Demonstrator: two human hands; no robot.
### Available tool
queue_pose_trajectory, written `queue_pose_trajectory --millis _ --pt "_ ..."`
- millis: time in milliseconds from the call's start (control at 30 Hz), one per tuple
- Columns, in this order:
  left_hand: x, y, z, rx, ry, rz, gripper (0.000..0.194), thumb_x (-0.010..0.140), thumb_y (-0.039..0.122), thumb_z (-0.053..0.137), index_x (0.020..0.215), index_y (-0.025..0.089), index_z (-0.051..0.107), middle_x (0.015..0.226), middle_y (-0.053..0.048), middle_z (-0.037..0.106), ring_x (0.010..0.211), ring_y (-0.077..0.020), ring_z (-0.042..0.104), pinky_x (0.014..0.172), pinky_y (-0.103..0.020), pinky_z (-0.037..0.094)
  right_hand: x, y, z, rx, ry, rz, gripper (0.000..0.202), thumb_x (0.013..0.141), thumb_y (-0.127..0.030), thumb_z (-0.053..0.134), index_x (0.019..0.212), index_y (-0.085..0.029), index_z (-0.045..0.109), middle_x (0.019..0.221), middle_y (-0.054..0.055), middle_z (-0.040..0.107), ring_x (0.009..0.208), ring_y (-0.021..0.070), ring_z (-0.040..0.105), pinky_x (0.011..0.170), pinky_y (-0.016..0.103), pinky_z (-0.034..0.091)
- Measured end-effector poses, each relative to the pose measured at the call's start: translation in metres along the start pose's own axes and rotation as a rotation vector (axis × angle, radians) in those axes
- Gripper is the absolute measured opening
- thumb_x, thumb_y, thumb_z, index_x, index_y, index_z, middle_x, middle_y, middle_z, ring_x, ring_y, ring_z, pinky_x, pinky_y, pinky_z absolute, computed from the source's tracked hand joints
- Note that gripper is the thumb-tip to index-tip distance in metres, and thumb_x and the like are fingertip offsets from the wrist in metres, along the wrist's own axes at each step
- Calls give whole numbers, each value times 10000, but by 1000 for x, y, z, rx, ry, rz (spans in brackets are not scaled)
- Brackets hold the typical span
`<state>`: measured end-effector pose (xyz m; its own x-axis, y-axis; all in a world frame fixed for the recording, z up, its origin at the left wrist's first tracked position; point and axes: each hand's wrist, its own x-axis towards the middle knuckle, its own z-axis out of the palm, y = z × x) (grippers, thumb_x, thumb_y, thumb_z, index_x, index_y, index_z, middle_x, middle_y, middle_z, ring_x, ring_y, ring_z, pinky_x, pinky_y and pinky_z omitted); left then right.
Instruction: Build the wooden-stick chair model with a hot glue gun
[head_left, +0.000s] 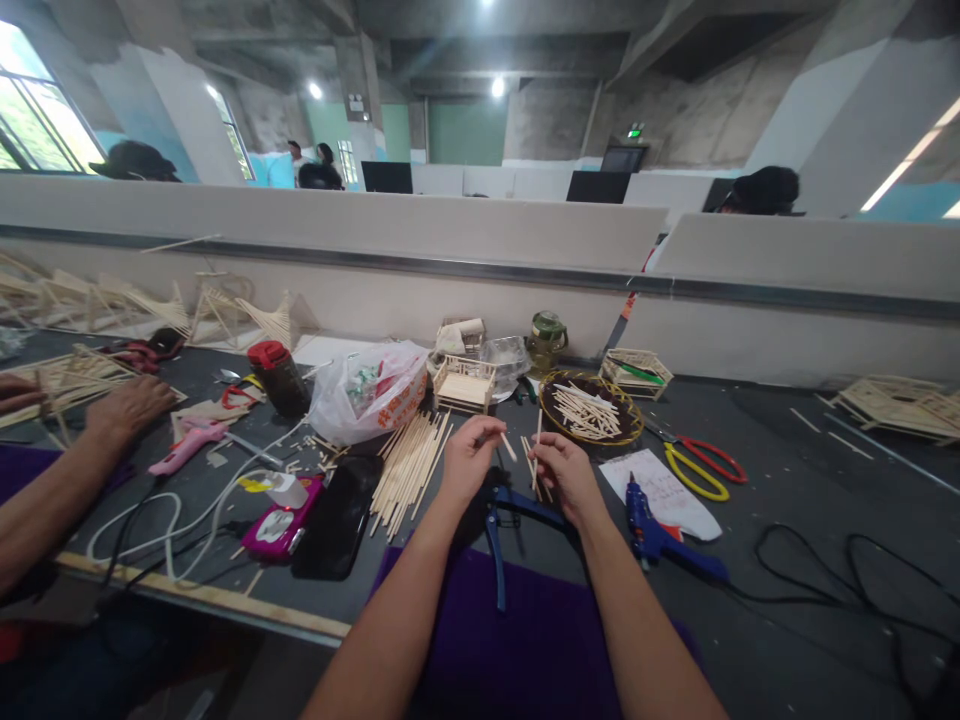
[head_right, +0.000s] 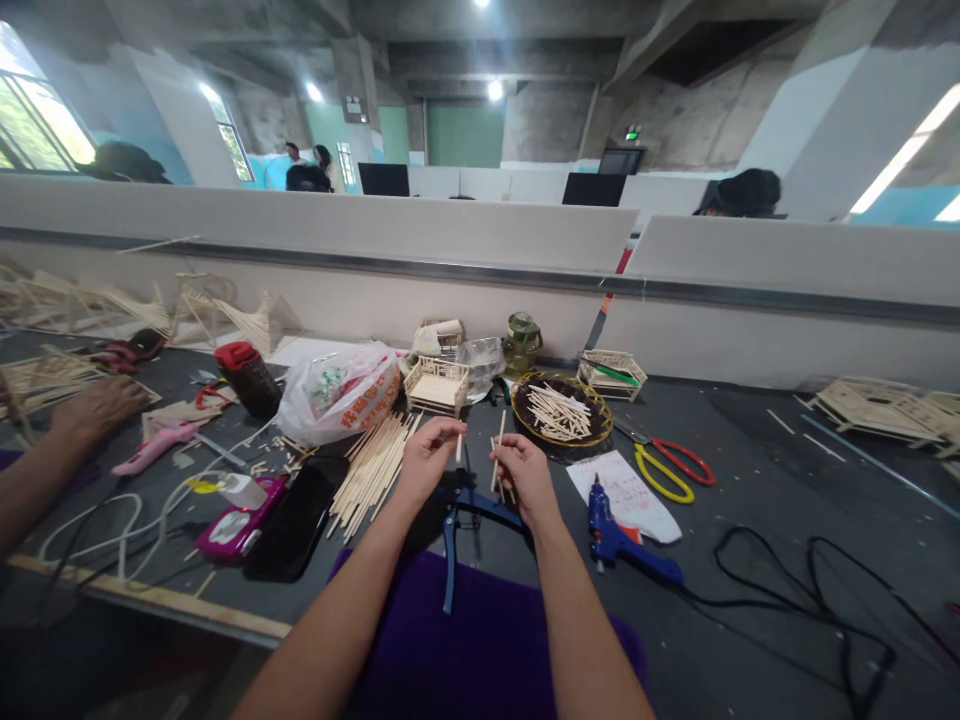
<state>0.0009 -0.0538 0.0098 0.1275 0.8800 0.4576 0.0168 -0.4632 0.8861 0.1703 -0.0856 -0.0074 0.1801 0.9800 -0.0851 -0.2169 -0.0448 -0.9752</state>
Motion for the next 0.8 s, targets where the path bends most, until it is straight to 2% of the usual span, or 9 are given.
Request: queue_pose_trajectory --millis 100,200,333,500,567,633,700,800 --pt "-4 3 3 58 -58 80 201 846 165 549 880 232 736 1037 -70 699 991 -194 632 831 -303 483 -4 -3 4 62 -158 63 404 674 -398 772 987 -173 653 715 -32 607 477 46 461 374 145 269" --pt "-7 5 5 132 -95 113 249 847 133 525 908 241 741 1084 -73 700 1024 -197 636 941 -349 463 -8 -2 8 53 -287 91 366 715 -459 758 923 -169 678 633 -52 555 466 44 449 387 145 292" --pt "-9 5 6 157 -123 105 240 847 152 537 906 256 745 1125 -64 701 1059 -210 635 973 -368 461 -10 1 11 26 -335 73 357 744 -499 738 840 -162 671 581 -53 518 466 53 431 409 156 304" --pt "-10 8 8 102 -142 108 231 858 167 540 922 255 743 1196 -71 683 1124 -215 621 1010 -379 457 -7 4 10 -69 -312 11 359 746 -510 726 851 -176 649 644 -37 542 494 70 452 433 173 311" --pt "-10 8 10 30 -100 82 241 849 190 574 1026 258 724 1339 -74 602 1165 -224 606 1007 -375 470 -6 5 11 -168 -268 -87 343 764 -516 695 816 -183 633 641 -33 552 513 90 468 473 198 354" --pt "-10 6 11 -71 -28 20 341 831 230 627 1168 261 666 1447 -86 502 1136 -229 626 964 -367 505 -7 5 13 -316 -181 -247 304 810 -487 644 748 -192 613 637 -27 551 558 113 491 543 225 398" --pt "-9 3 12 -154 12 -63 403 818 272 663 1218 242 635 1378 -110 565 1064 -225 660 927 -360 524 -10 3 16 -471 -82 -413 269 864 -430 583 726 -201 611 673 -12 569 627 134 526 620 240 422" --pt "-7 -2 14 -189 -23 -160 285 800 310 686 1059 195 717 1061 -96 732 978 -227 680 912 -353 518 -15 0 18 -632 -6 -574 220 913 -361 514 859 -210 663 822 27 639 755 159 583 711 249 437"
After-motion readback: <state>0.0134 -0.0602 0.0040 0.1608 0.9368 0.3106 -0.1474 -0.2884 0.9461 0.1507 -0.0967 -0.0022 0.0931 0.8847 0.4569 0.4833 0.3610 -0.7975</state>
